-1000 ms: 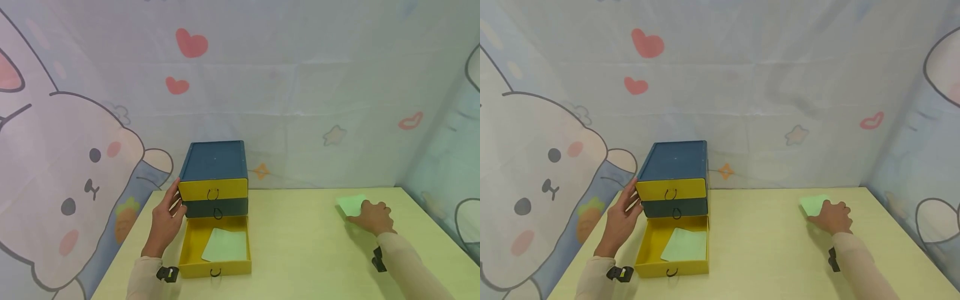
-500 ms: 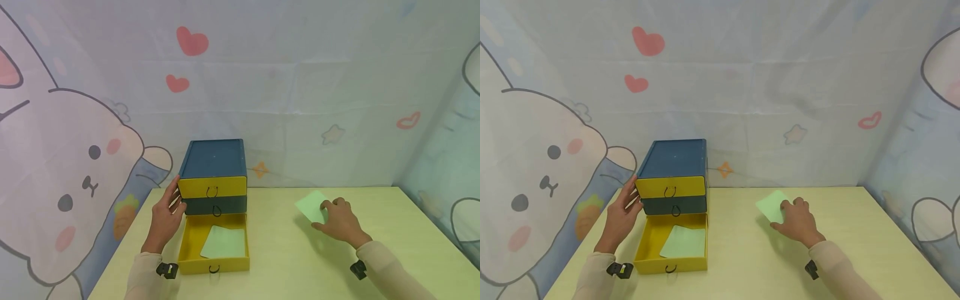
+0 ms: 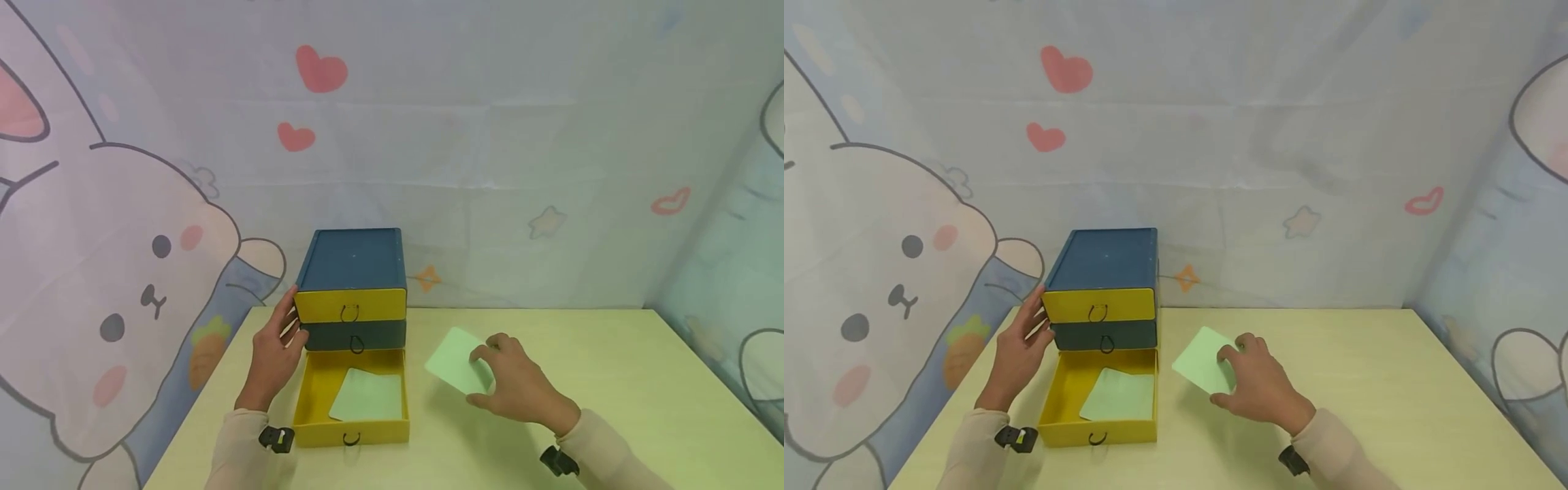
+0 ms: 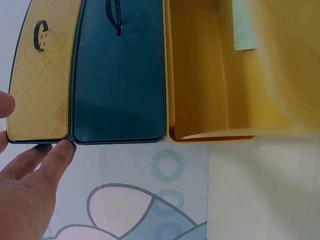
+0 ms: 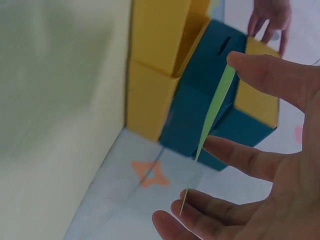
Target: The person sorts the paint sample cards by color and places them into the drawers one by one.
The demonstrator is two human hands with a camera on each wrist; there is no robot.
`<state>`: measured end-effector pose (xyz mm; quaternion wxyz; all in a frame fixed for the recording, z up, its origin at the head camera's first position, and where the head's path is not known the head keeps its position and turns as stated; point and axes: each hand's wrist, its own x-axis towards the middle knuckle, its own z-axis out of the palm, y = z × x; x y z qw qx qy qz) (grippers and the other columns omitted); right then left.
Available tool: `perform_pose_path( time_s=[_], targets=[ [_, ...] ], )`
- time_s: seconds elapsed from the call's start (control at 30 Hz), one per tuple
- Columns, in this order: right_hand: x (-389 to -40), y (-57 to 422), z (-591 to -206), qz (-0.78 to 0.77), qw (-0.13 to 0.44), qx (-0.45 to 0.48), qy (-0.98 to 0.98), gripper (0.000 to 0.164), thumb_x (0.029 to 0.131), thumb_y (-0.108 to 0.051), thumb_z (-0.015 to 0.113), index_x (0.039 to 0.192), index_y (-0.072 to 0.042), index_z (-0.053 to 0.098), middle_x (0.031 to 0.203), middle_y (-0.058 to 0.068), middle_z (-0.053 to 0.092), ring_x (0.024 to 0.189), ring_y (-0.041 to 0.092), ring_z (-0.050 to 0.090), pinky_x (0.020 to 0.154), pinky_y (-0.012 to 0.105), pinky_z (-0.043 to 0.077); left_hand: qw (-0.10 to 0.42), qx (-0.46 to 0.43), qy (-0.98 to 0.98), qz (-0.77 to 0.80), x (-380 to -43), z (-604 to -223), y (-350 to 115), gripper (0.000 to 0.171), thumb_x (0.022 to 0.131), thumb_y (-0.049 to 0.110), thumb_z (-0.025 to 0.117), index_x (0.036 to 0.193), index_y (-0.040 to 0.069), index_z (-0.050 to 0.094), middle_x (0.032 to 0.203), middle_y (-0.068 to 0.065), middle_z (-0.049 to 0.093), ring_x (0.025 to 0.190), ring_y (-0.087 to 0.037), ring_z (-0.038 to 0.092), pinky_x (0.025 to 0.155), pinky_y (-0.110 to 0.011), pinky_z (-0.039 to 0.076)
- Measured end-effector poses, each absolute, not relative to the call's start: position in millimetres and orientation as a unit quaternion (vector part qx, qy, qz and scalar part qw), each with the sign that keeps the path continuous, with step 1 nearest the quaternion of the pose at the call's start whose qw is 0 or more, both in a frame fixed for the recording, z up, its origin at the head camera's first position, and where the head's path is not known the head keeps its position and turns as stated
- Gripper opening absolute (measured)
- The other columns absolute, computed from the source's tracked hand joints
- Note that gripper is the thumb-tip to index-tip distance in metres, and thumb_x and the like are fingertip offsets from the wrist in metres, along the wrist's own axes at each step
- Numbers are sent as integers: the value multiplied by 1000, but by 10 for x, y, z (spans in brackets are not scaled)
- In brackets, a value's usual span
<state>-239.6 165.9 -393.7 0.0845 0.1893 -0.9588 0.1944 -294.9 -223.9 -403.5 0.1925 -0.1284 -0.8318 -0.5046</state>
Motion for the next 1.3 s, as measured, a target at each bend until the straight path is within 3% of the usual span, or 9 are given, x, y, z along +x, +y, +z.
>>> perform_pose_path(
  time_s=[0.17,0.5,0.83,1.03,1.17,1.3],
  targets=[
    [-2344,1461,-3881,188,73,232,-952,49,71,-34,90,111,-14,67,133,19,53,121,35,52,66,33,54,192,-124,-834,-502,-2963,-4032,-2239,75,99,1,50,159,36,25,167,-3,29,146,-35,44,112,-40,44],
    [-2575,856,-4158,188,39,309,-931,48,72,-37,88,108,-13,68,127,15,57,113,27,55,86,42,58,196,-125,-834,-500,-2947,-4055,-2275,74,99,1,51,160,34,26,166,-5,30,145,-35,45,111,-40,45],
    [-2795,377,-4289,176,17,313,-933,49,71,-44,87,105,-12,72,114,8,68,103,24,61,83,34,57,184,-131,-829,-511,-2960,-4104,-2282,73,99,2,51,161,31,24,166,-7,29,146,-36,44,111,-41,44],
    [-2946,242,-4268,178,-35,327,-928,50,74,-46,86,110,-14,73,121,1,71,114,23,63,95,35,56,198,-135,-827,-509,-2948,-4081,-2290,73,99,1,50,160,34,26,166,-4,30,146,-35,44,112,-41,44],
    [-2983,171,-4290,164,-56,329,-928,51,76,-48,85,113,-14,72,122,0,70,113,20,62,95,31,56,201,-141,-826,-508,-2956,-4060,-2284,73,99,1,49,159,35,27,166,-4,31,145,-35,45,111,-40,44],
    [-2992,125,-4329,132,-42,329,-934,53,74,-49,86,112,-14,73,118,1,71,109,18,62,93,29,56,203,-144,-825,-508,-2967,-4055,-2272,73,98,-1,49,159,33,28,165,-6,32,144,-35,46,111,-40,44]
  ],
)
